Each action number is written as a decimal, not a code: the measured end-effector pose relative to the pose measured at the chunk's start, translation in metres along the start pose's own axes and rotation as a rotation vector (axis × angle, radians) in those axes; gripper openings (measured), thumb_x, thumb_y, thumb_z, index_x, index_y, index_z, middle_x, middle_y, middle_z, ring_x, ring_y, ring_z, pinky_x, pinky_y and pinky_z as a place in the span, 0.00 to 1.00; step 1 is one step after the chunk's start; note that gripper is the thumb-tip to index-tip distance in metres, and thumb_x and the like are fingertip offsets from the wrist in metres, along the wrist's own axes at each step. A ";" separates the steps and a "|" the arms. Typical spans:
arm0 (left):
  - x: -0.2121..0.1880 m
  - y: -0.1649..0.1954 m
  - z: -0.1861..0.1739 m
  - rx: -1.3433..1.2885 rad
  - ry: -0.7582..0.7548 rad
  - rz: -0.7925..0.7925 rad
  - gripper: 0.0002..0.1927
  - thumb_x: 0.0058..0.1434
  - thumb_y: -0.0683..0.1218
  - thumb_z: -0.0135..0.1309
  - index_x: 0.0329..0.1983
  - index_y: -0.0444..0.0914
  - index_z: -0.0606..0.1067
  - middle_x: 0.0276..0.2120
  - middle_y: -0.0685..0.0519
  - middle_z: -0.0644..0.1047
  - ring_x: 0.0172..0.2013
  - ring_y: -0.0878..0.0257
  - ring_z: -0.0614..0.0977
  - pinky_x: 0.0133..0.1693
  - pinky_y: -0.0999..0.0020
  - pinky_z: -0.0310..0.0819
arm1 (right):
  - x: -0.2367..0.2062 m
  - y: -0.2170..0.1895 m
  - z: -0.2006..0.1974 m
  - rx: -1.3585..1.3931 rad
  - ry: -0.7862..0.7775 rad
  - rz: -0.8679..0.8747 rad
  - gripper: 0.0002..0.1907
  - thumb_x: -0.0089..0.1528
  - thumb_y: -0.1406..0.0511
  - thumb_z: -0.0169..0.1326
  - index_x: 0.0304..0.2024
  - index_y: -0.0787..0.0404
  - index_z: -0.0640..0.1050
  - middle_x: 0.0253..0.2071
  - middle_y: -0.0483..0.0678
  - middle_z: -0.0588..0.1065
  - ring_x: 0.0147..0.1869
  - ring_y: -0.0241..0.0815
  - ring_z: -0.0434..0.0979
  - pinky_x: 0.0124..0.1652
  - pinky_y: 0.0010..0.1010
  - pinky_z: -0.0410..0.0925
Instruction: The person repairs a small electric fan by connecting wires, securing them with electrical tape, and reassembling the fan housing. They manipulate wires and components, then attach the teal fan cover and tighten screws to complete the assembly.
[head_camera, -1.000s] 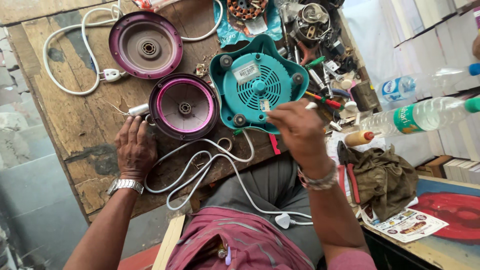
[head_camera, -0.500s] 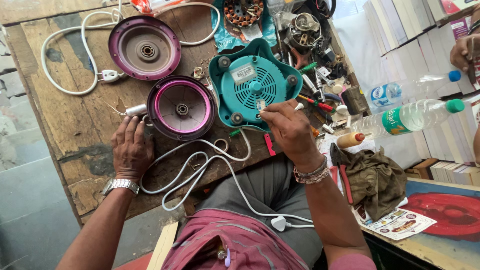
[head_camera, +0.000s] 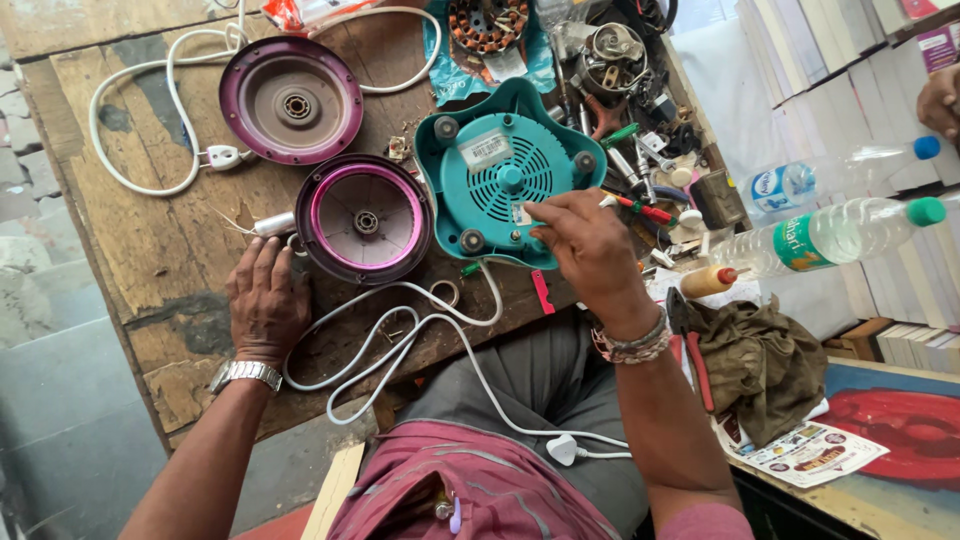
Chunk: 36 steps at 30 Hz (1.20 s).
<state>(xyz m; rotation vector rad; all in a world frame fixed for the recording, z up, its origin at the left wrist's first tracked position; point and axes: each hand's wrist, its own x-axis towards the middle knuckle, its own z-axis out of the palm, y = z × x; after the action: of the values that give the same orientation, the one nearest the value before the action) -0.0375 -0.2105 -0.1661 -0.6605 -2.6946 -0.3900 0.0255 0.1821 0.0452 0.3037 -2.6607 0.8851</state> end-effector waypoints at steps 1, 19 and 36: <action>0.000 0.000 0.000 0.000 0.000 -0.002 0.25 0.65 0.46 0.58 0.65 0.36 0.72 0.65 0.45 0.73 0.69 0.49 0.69 0.66 0.52 0.61 | 0.000 -0.001 0.000 0.031 0.010 0.049 0.13 0.60 0.72 0.63 0.49 0.61 0.83 0.44 0.49 0.77 0.46 0.47 0.78 0.44 0.37 0.71; 0.001 -0.003 0.006 0.005 0.023 -0.003 0.24 0.64 0.46 0.57 0.63 0.36 0.72 0.64 0.45 0.73 0.68 0.49 0.70 0.66 0.52 0.61 | -0.003 -0.002 0.024 -0.021 0.078 0.048 0.10 0.55 0.66 0.69 0.37 0.60 0.82 0.37 0.47 0.73 0.44 0.50 0.72 0.44 0.40 0.67; 0.001 -0.004 0.007 0.009 0.003 -0.016 0.25 0.65 0.47 0.57 0.64 0.36 0.71 0.64 0.45 0.73 0.69 0.50 0.69 0.66 0.52 0.61 | -0.007 0.006 0.028 0.051 0.103 0.069 0.08 0.58 0.66 0.68 0.35 0.61 0.81 0.39 0.47 0.75 0.46 0.47 0.74 0.46 0.38 0.68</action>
<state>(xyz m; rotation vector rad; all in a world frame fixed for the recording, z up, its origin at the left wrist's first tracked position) -0.0423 -0.2114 -0.1733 -0.6360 -2.6987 -0.3829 0.0235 0.1707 0.0185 0.1737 -2.5707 0.9648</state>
